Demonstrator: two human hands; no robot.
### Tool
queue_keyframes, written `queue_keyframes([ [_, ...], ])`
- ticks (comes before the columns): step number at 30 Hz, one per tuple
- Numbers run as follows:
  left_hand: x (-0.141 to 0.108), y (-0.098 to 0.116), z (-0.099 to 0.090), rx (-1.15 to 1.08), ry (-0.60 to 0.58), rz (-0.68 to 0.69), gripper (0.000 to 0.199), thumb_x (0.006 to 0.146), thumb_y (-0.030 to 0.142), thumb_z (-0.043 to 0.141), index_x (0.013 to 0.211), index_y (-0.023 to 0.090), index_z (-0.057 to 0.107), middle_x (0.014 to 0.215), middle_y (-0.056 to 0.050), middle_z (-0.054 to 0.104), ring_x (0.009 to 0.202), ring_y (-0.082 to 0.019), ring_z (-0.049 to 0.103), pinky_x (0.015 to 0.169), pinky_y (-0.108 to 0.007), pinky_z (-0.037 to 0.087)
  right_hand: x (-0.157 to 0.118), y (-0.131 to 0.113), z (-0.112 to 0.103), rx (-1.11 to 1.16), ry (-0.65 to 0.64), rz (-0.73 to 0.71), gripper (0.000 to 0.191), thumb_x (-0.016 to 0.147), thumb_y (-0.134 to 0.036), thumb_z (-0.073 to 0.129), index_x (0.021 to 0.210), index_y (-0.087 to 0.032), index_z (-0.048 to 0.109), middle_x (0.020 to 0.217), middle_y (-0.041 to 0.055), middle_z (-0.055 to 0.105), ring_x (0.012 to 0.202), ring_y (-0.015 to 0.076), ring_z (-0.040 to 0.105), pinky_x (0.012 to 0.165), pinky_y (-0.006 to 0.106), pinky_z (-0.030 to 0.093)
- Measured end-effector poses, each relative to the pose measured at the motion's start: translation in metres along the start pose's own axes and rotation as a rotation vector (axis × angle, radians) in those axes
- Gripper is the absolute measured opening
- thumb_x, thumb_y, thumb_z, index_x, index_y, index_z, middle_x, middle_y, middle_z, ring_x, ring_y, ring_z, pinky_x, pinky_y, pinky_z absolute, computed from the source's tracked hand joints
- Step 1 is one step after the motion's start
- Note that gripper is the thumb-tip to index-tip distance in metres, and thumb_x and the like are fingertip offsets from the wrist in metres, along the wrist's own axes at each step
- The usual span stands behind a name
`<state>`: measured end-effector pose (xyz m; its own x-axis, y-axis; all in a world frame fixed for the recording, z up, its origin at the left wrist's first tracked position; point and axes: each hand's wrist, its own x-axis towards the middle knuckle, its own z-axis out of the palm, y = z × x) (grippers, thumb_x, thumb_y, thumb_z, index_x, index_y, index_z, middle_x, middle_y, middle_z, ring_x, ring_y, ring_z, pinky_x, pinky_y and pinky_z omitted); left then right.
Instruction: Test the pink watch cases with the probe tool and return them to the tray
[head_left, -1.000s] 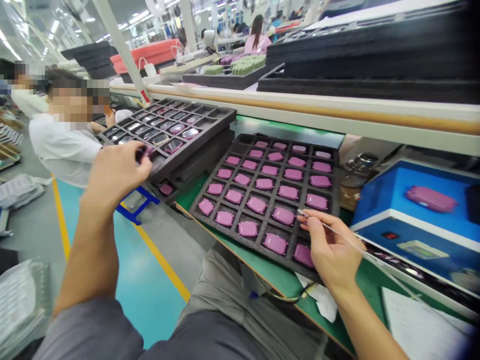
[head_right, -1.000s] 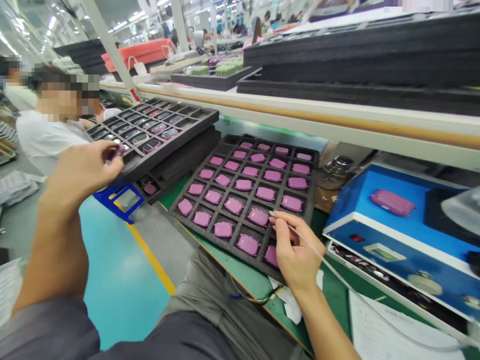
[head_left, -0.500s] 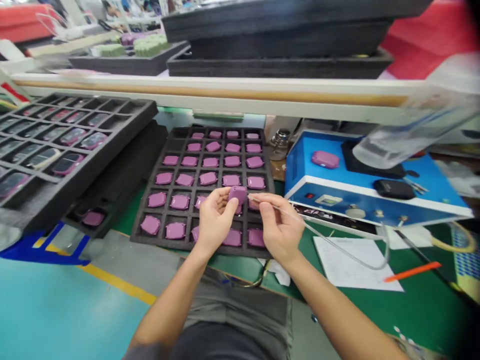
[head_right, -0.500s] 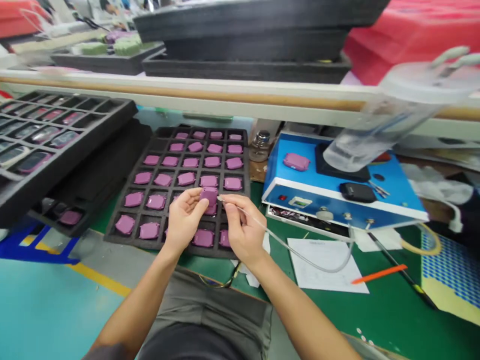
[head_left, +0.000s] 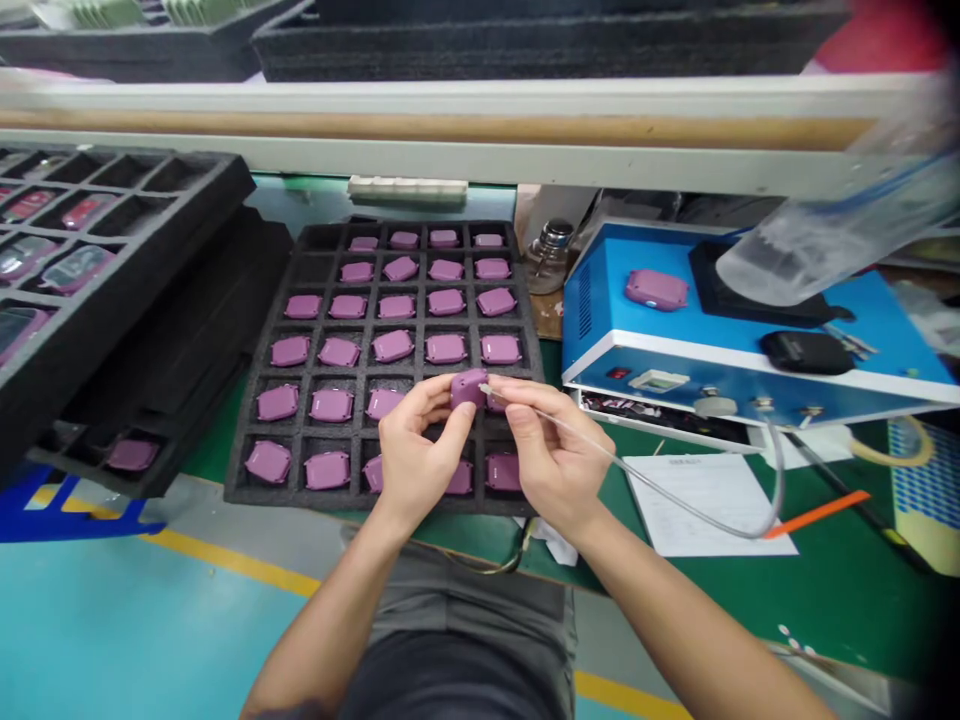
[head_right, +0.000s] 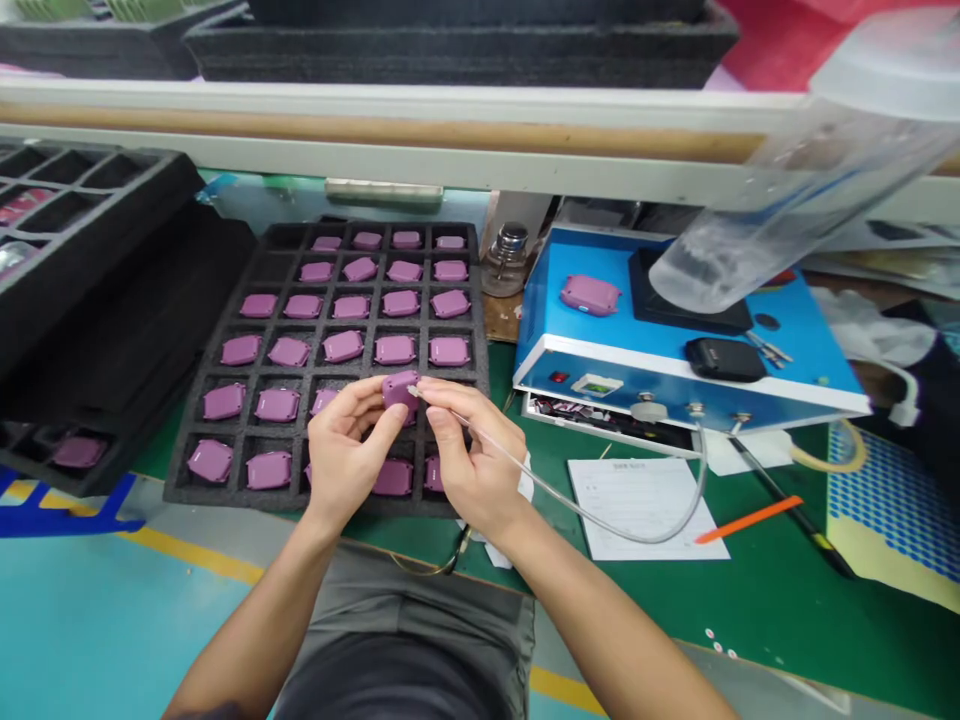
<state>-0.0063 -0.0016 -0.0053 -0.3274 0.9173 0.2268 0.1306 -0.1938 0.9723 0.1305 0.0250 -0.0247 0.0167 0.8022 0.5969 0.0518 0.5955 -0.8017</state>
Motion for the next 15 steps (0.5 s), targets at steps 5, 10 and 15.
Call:
queue_keyframes([
  [5, -0.0005, -0.0004, -0.0001, 0.015, -0.007, 0.009, 0.023, 0.087, 0.022, 0.075, 0.11, 0.018, 0.075, 0.106, -0.006, 0.082, 0.094, -0.018, 0.079, 0.083, -0.026, 0.065, 0.001, -0.0015, -0.0002, -0.03, -0.001, 0.005, 0.016, 0.1, -0.022, 0.062, 0.106, -0.027, 0.076, 0.108, 0.0048, 0.083, 0.104, 0.0222, 0.08, 0.093, 0.04, 0.067],
  [10, -0.0007, -0.0009, 0.0, 0.024, -0.007, 0.006, 0.023, 0.088, 0.024, 0.075, 0.11, 0.019, 0.075, 0.106, -0.007, 0.081, 0.095, -0.019, 0.079, 0.085, -0.028, 0.065, 0.0014, -0.0023, -0.0005, -0.027, -0.004, 0.002, 0.017, 0.1, -0.019, 0.062, 0.106, -0.027, 0.076, 0.109, 0.0041, 0.083, 0.105, 0.0206, 0.079, 0.094, 0.039, 0.067],
  [15, -0.0007, -0.0017, -0.0004, 0.034, -0.008, 0.013, 0.023, 0.088, 0.024, 0.075, 0.11, 0.019, 0.075, 0.106, -0.006, 0.081, 0.095, -0.019, 0.079, 0.085, -0.028, 0.065, 0.0009, -0.0016, 0.0001, -0.06, 0.001, 0.012, 0.015, 0.1, -0.023, 0.062, 0.105, -0.026, 0.076, 0.107, 0.0051, 0.083, 0.103, 0.0218, 0.08, 0.092, 0.04, 0.068],
])
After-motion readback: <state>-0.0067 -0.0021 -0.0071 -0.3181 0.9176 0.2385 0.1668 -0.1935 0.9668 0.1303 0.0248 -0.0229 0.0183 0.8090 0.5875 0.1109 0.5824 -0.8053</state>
